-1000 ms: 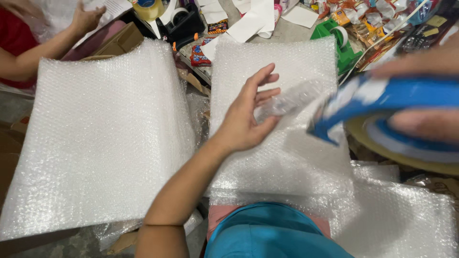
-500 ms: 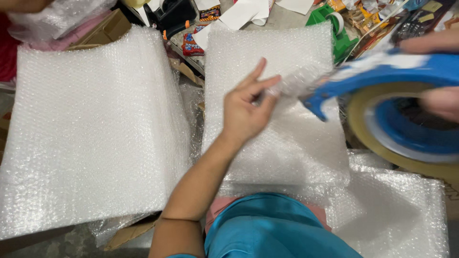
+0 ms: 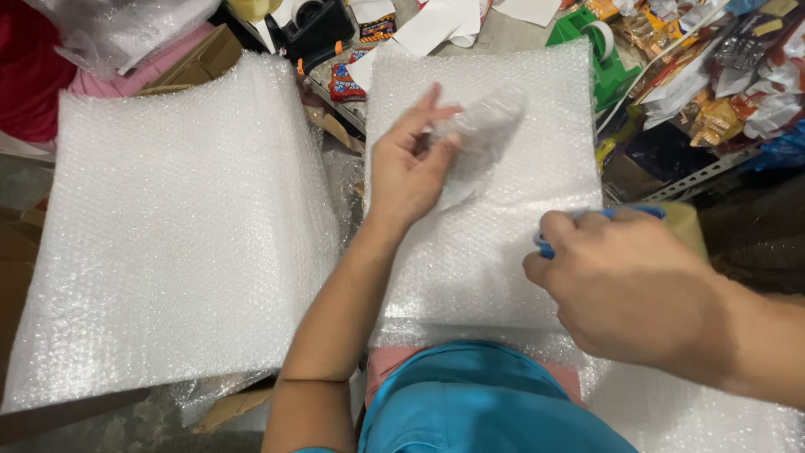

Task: The person wraps small items, including packaged food and electronic devices, in bubble wrap by hand and secures the wrap with a tape dispenser.

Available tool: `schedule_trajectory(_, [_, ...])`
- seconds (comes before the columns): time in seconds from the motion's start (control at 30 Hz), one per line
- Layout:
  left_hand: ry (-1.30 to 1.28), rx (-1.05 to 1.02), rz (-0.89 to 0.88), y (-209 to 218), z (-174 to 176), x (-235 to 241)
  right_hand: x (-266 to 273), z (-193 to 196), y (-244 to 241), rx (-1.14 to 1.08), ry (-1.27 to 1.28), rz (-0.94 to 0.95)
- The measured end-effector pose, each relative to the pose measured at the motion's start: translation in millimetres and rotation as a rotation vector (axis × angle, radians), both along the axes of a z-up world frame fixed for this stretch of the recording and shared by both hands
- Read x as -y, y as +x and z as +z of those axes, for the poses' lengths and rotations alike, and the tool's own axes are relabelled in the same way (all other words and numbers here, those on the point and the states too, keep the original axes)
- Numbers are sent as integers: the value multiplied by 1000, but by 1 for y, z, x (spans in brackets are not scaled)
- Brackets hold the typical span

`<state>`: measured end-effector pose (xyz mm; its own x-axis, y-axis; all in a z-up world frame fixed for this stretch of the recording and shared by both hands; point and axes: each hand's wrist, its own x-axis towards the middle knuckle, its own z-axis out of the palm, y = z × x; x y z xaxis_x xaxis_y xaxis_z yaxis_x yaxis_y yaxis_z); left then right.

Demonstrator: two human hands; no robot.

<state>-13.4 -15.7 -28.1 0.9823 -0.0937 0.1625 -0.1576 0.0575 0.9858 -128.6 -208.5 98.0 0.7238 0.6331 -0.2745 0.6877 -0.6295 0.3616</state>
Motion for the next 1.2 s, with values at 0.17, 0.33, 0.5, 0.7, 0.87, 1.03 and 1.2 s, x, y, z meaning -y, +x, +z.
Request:
schedule_trajectory(0.17, [248, 422, 110, -3, 4, -35, 15, 21, 49, -148, -135, -607])
schedule_trajectory(0.33, [614, 800, 424, -28, 7, -23, 43, -54, 117, 439, 574, -293])
schedule_trajectory(0.5, [654, 297, 289, -21, 16, -21, 38, -176, 160, 364, 741, -229])
schedule_trajectory(0.7, [84, 472, -318, -41, 23, -67, 58, -193, 136, -551, 1885, -969])
schedule_trajectory(0.87, [73, 423, -676, -34, 20, -89, 85, -155, 65, -996, 1928, -498])
schedule_trajectory(1.03, [499, 410, -463, -41, -34, -12, 69, -180, 33, -429, 1507, -759])
schedule_trajectory(1.2, [970, 561, -423, -56, -70, 53, 127, -224, 48, -101, 1567, -921])
